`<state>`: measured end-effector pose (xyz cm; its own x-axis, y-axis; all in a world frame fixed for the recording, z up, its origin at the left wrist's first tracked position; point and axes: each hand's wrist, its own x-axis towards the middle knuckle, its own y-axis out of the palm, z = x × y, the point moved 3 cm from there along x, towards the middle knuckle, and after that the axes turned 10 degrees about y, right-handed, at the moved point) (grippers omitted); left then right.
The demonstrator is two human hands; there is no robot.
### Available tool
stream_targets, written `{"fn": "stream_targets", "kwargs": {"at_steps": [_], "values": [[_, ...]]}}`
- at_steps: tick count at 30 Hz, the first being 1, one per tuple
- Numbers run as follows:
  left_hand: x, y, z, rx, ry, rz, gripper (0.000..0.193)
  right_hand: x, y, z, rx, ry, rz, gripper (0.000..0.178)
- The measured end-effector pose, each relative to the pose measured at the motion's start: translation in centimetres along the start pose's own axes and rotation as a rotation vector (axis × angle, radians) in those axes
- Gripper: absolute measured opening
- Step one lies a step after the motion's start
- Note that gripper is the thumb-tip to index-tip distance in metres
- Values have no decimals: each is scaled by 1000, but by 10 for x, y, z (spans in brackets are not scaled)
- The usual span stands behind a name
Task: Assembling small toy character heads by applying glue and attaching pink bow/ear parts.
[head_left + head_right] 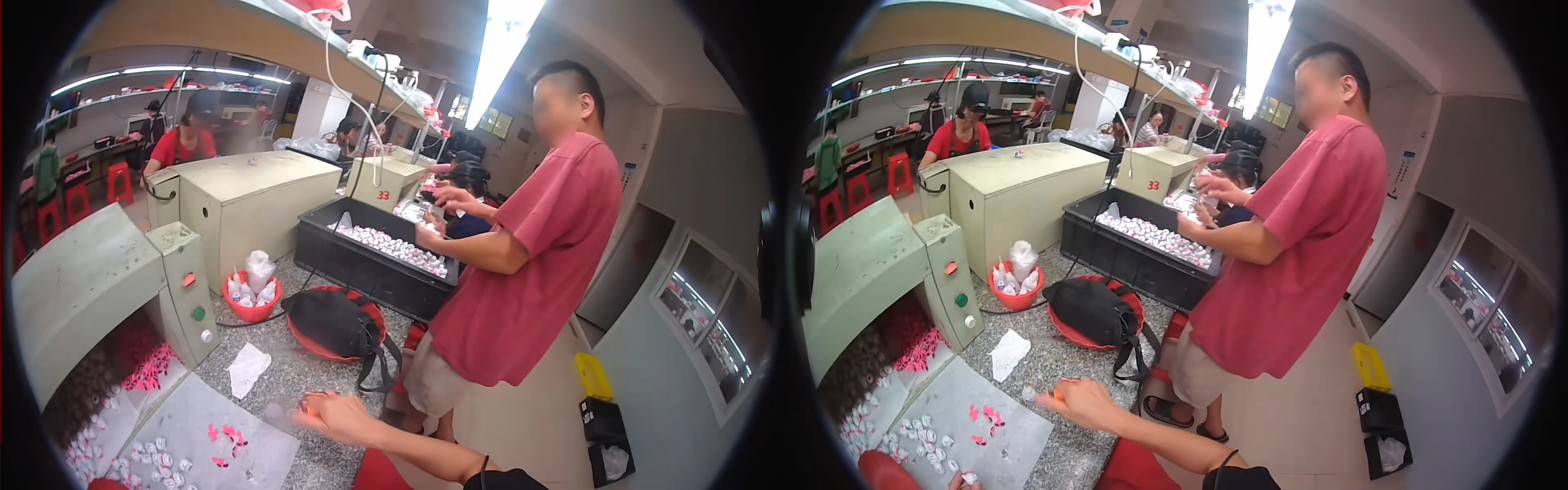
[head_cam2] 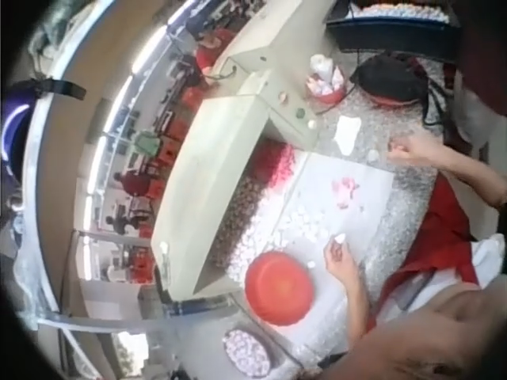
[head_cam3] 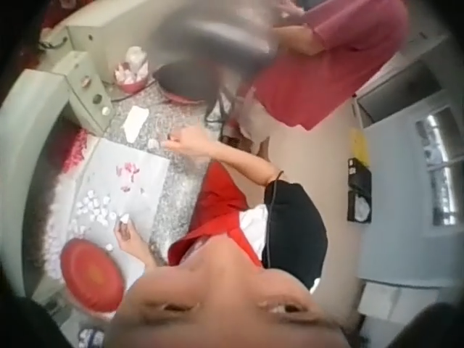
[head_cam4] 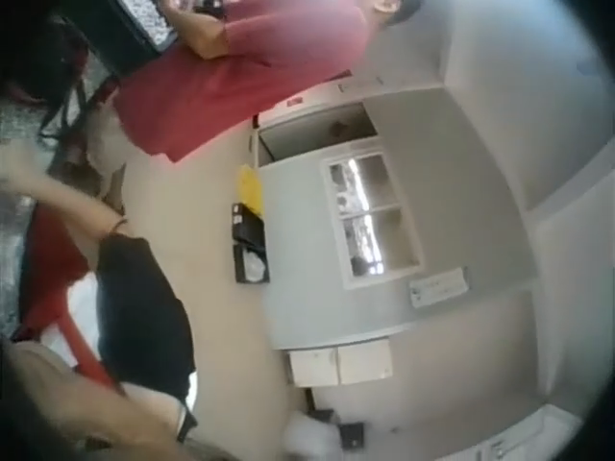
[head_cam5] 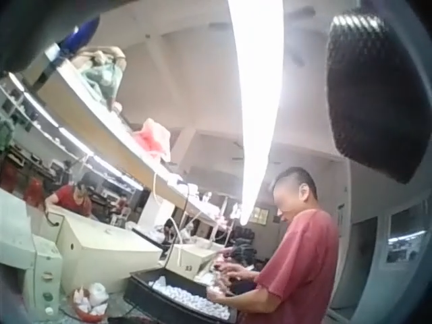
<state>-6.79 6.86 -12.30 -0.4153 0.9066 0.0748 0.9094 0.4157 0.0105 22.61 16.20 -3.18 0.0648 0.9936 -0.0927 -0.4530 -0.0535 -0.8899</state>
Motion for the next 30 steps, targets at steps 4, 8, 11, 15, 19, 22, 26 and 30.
{"fn": "stream_targets", "kwargs": {"at_steps": [4,8,11,15,19,22,26,30], "values": [[7,-2,-1,-55,64,10,26,-90,30,-21,566,-126,922,32],[10,-6,0,-90,55,14,27,-166,81,-63,371,-245,1114,31],[12,-13,8,-98,88,15,27,-189,127,-97,330,0,1132,31],[16,0,12,-34,83,-12,27,-185,168,-143,594,-83,804,32],[17,-12,15,-99,157,-46,27,-181,154,-128,665,22,871,32],[20,-14,14,-38,221,-59,28,-178,137,-118,722,115,909,32],[17,-13,9,-26,204,-49,29,-183,114,-107,820,265,950,33],[15,-10,8,-39,197,-25,29,-193,90,-105,918,433,990,33]]}}
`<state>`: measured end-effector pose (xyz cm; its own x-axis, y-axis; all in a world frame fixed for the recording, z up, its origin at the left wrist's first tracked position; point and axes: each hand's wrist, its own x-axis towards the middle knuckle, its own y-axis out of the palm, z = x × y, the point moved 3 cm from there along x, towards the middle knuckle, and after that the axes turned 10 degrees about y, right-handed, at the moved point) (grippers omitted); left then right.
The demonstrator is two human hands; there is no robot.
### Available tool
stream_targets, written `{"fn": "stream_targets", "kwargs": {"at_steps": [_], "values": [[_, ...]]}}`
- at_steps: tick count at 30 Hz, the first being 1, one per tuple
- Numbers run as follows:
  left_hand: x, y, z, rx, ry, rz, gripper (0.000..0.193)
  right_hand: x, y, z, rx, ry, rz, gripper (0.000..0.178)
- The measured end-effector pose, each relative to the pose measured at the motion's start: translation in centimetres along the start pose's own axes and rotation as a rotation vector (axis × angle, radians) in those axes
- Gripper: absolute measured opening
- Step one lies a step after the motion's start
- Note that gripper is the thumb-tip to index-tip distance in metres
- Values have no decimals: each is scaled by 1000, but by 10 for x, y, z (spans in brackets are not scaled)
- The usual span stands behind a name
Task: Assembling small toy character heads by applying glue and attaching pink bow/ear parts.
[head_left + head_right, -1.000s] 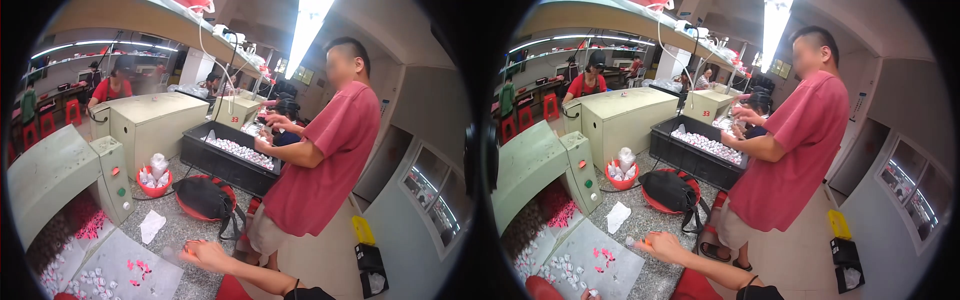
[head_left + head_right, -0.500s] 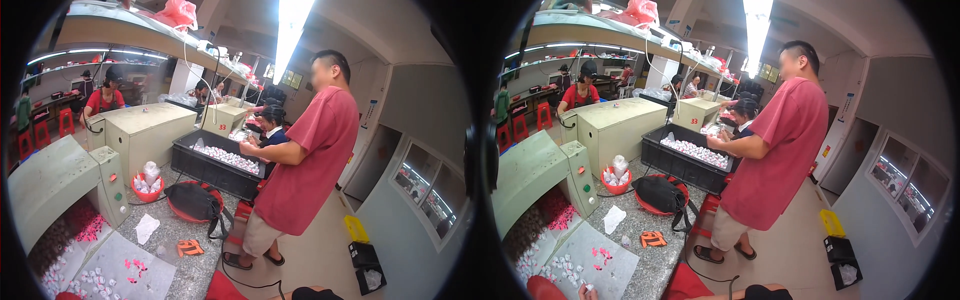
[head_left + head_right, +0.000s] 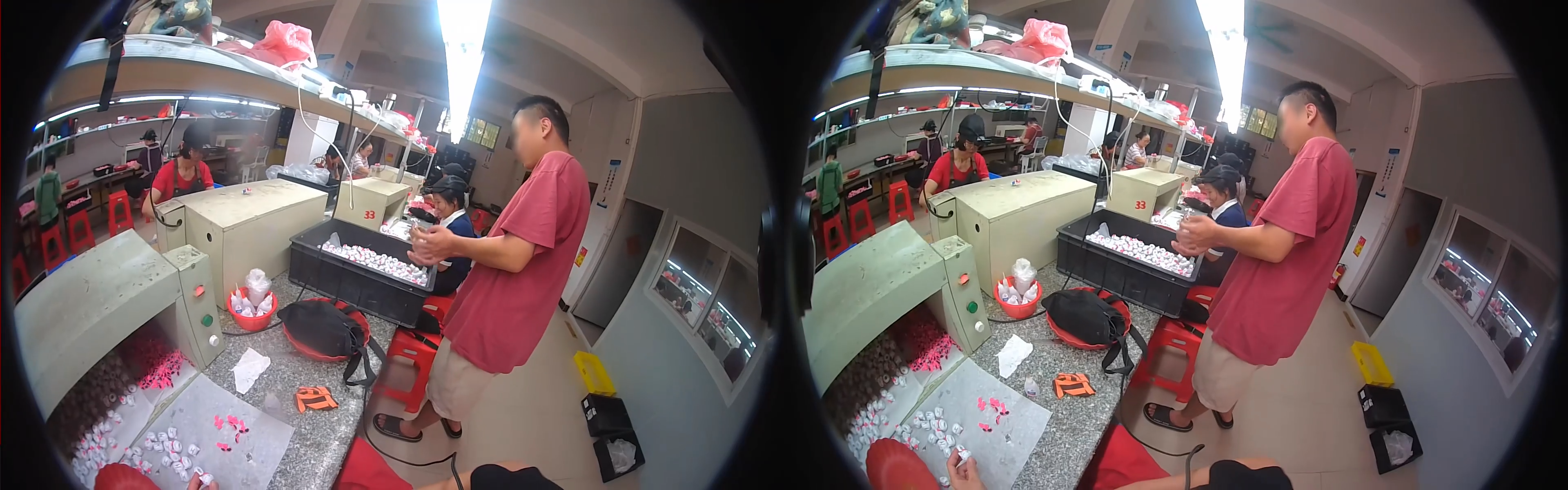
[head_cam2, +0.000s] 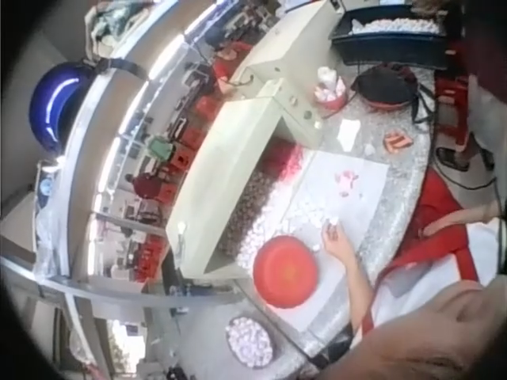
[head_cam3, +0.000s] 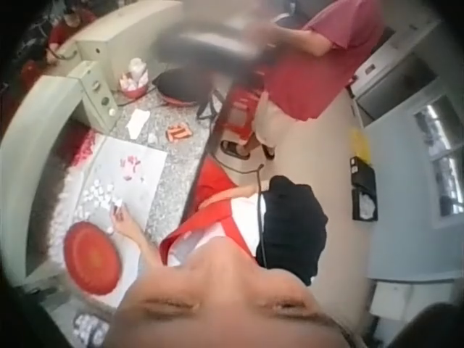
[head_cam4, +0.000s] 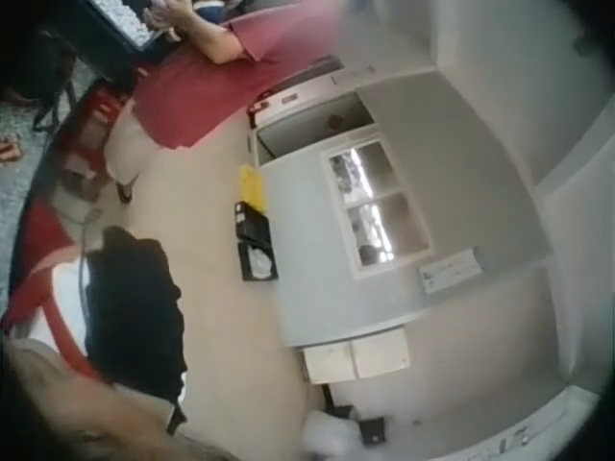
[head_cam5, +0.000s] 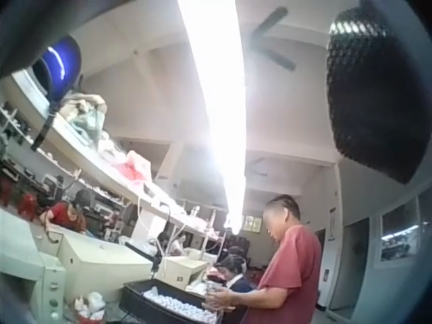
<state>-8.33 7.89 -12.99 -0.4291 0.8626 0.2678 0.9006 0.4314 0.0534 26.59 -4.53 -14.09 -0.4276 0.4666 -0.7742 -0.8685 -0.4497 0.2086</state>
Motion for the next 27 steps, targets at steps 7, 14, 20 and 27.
{"fn": "stream_targets", "kwargs": {"at_steps": [7,14,20,27], "values": [[-2,-1,5,7,-7,17,29,-7,-68,-95,381,323,68,33],[6,22,7,50,-22,95,32,47,-113,-191,145,359,75,31],[21,30,33,139,24,-91,30,25,-92,-32,-84,417,95,29],[4,28,-2,370,439,-95,28,80,-143,-231,-420,554,83,27]]}}
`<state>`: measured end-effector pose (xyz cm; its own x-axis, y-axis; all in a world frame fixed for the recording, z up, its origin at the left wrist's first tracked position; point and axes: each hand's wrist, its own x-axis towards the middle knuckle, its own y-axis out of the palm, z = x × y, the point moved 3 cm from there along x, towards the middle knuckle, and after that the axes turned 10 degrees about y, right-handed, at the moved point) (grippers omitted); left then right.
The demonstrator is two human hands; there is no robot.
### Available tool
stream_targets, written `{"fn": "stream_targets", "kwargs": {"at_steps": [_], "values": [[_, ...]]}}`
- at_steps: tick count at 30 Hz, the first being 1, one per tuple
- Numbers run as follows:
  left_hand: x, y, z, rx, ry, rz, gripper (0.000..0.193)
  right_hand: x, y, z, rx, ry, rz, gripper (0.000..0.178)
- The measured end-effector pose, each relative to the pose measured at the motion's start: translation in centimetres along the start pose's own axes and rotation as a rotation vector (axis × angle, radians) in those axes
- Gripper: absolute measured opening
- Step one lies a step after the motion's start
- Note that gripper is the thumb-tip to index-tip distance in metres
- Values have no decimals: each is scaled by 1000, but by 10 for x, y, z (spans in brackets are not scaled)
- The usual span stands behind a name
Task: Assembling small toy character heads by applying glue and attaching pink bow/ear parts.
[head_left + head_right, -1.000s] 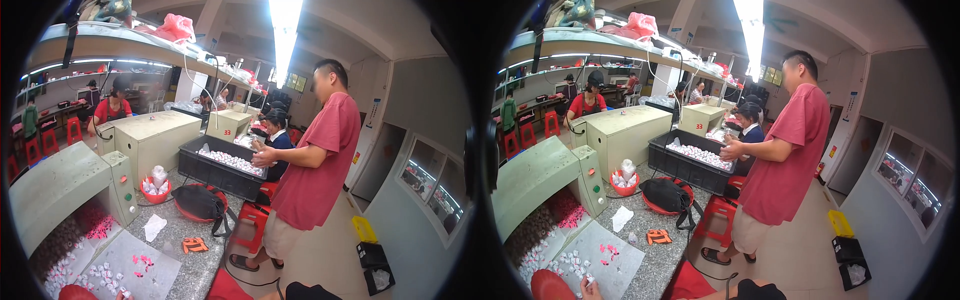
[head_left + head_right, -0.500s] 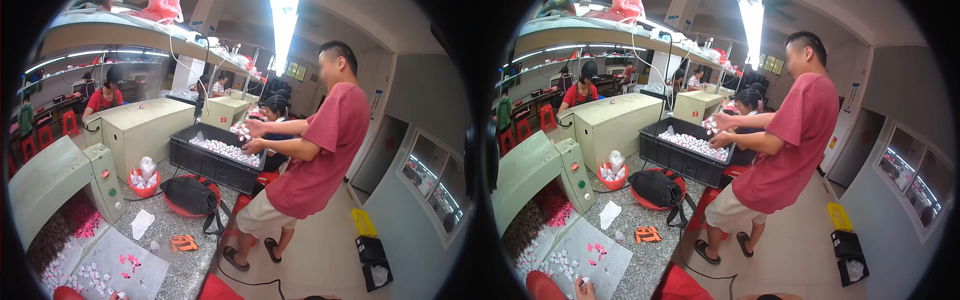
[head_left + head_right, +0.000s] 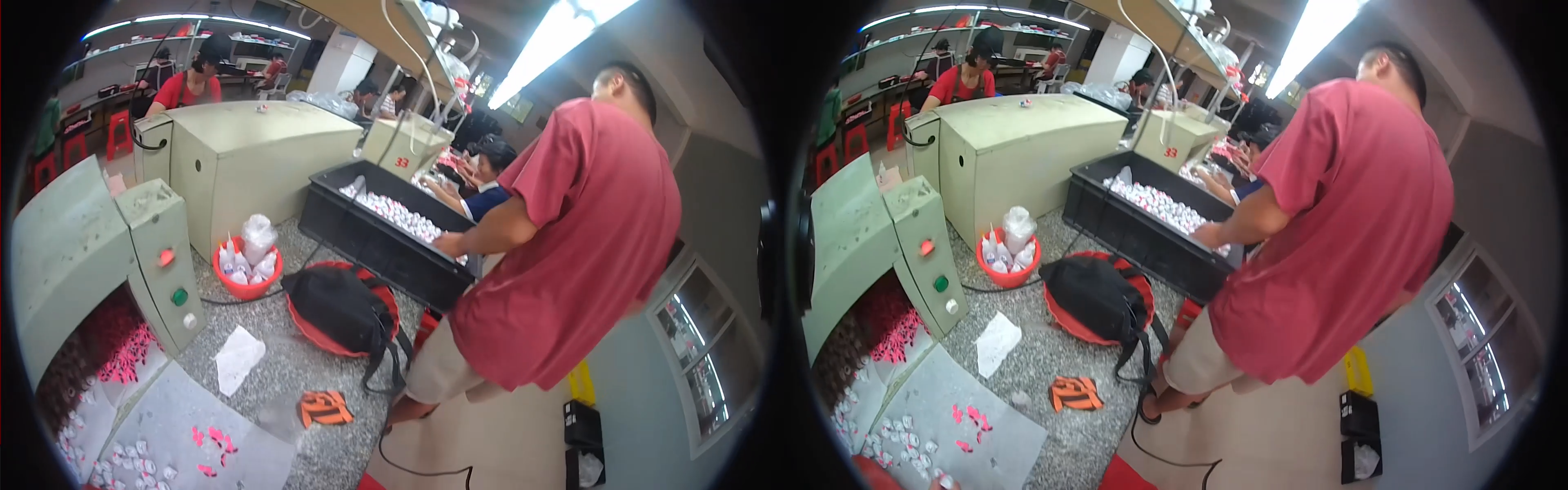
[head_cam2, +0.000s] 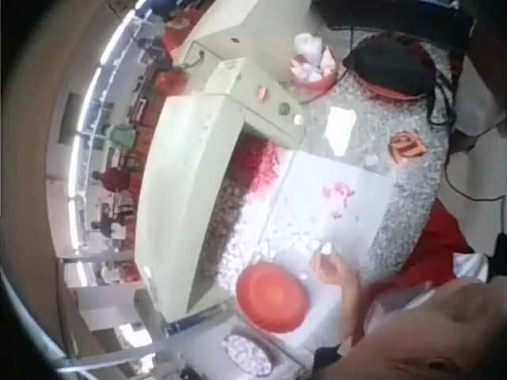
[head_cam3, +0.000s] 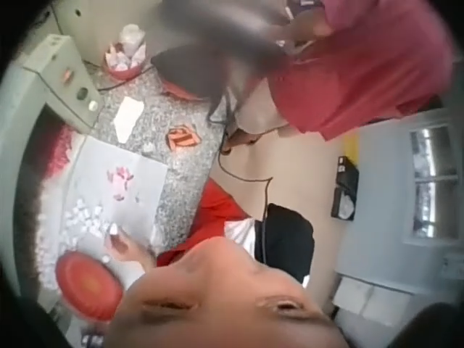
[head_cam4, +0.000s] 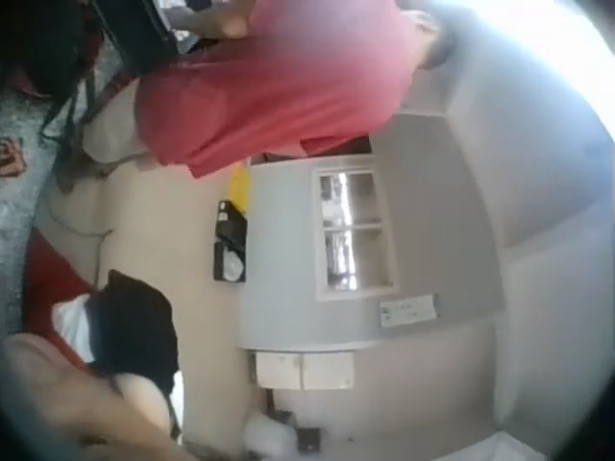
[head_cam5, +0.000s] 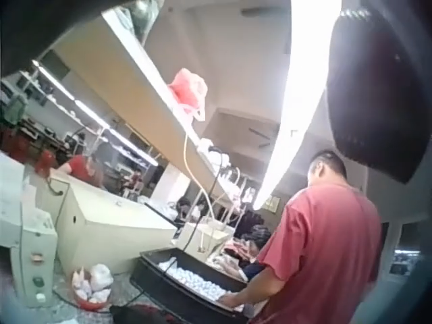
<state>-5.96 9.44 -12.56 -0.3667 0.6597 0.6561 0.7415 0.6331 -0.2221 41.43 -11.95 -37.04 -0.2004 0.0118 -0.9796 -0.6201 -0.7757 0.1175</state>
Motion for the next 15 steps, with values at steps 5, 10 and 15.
{"fn": "stream_targets", "kwargs": {"at_steps": [5,10,15], "values": [[-17,-3,24,-64,-245,-24,27,3,32,-2,-195,5,-49,26],[-11,10,50,-167,-181,-25,27,39,0,14,-413,-78,-293,25],[-3,0,17,-163,-245,6,30,50,-13,23,-567,-110,-528,25]]}}
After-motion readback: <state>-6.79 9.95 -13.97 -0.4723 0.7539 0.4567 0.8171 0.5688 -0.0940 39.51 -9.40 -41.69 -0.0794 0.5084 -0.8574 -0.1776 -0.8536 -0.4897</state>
